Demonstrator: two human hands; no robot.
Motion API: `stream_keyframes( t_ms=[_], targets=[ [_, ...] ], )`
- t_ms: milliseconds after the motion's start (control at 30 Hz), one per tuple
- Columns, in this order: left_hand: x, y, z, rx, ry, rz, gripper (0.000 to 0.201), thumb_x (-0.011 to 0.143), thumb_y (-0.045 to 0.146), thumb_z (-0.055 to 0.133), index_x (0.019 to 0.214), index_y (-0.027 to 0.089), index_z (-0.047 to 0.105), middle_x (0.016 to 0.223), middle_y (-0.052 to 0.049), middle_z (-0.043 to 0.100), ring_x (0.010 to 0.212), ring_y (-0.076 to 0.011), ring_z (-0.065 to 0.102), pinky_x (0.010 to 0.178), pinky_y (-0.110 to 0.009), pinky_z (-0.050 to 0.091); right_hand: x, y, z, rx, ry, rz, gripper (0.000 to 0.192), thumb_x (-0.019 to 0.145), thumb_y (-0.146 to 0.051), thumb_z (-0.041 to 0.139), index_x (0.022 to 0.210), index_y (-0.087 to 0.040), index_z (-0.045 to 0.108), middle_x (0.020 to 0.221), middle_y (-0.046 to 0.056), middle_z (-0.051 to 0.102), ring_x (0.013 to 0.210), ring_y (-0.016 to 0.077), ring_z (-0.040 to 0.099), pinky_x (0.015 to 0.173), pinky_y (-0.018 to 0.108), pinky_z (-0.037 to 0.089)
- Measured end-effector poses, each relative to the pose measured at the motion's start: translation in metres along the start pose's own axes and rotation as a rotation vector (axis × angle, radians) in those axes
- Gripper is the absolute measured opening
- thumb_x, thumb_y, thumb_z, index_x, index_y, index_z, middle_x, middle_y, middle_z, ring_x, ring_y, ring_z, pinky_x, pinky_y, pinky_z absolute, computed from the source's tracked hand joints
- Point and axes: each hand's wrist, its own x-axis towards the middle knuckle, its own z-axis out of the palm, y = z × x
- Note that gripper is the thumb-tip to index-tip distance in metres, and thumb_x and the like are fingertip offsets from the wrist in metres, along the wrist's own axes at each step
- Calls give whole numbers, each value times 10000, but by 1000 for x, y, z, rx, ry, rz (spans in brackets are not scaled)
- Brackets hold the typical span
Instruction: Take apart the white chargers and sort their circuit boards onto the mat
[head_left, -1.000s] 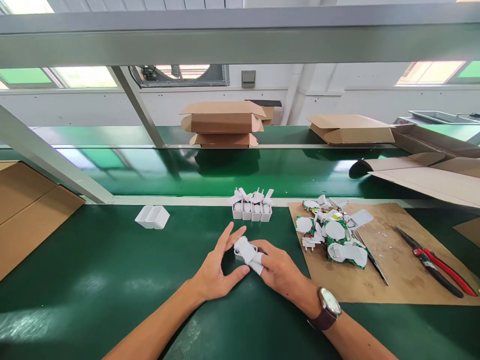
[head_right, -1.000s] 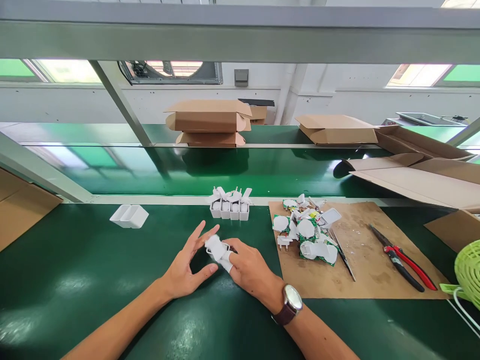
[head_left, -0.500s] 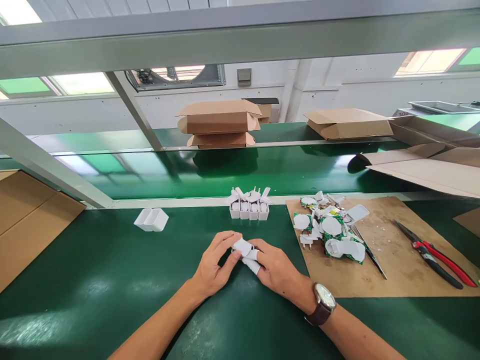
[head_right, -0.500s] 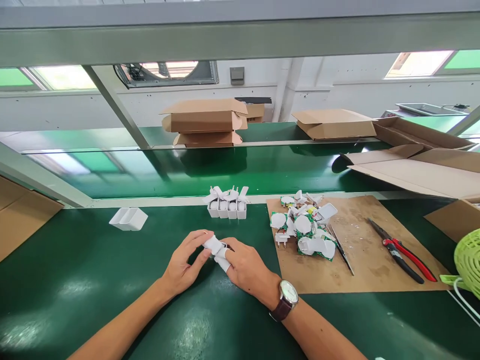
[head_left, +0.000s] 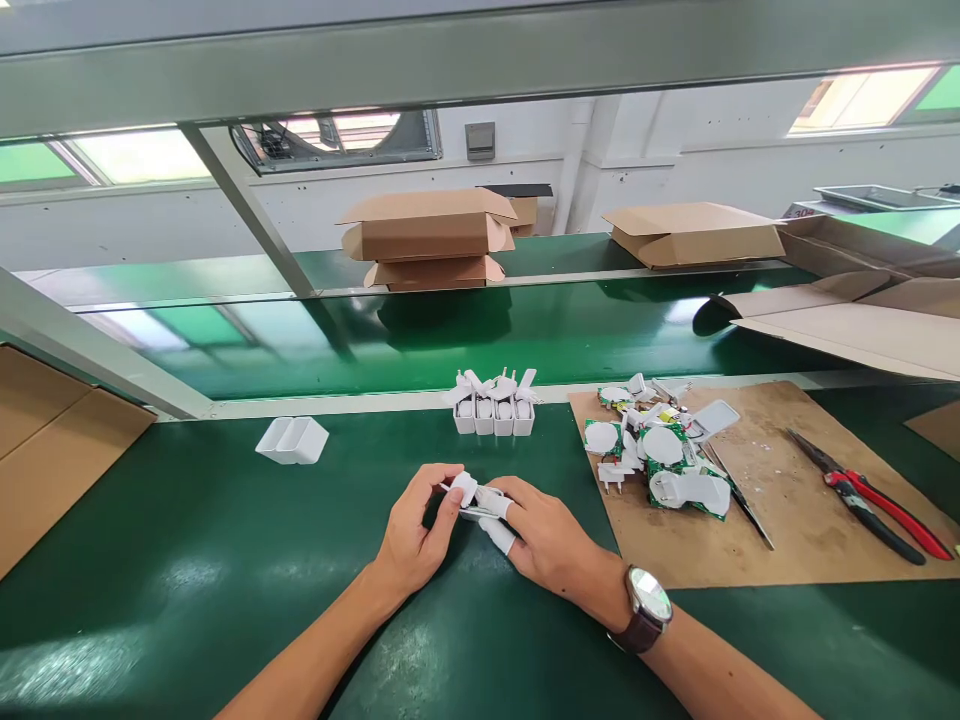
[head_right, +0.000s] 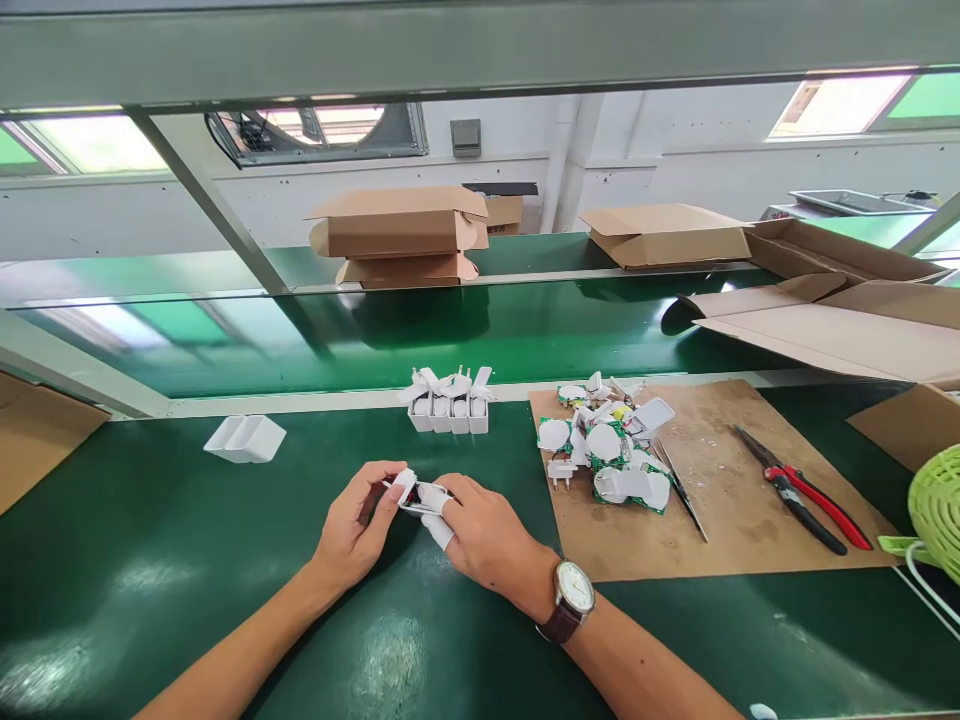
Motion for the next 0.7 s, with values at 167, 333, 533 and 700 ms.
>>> stream_keyframes(
  t_ms=[167, 333, 533, 700],
  targets=[
    [1, 0, -1, 6, -5, 15, 220, 1013, 208, 526, 1222, 238, 591, 984, -19, 659, 804, -119, 649, 724, -228, 560, -1, 2, 0, 85, 41, 38, 274, 1022, -212, 529, 1293, -240, 558, 1152, 100, 703, 931, 216, 710, 784, 341, 620],
    [1, 0, -1, 12, 1, 25, 218, 1012, 207, 527, 1218, 234, 591, 975, -19, 658, 803, -118, 649, 726, -226, 560, -3, 3, 2, 98, 33, 15, 238, 1021, -195, 519, 1245, -236, 592, 1182, 106, 706, 986, 229, 719, 822, 359, 624],
    [2, -1, -1, 20, 9, 12, 209, 1009, 231, 535, 1207, 234, 600, 985, -21, 672, 823, -130, 661, 741, -241, 566, -4, 2, 5, 103, 82, 141, 343, 1003, -249, 581, 1343, -237, 537, 1148, 102, 717, 910, 230, 732, 767, 356, 626],
    [2, -5, 0, 31, 7, 10, 194, 1013, 265, 532, 1185, 232, 616, 964, -27, 683, 816, -141, 672, 751, -267, 582, -2, 4, 5, 121, 54, 22, 245, 1027, -213, 516, 1238, -246, 636, 1155, 104, 713, 982, 217, 704, 827, 344, 606]
  ],
)
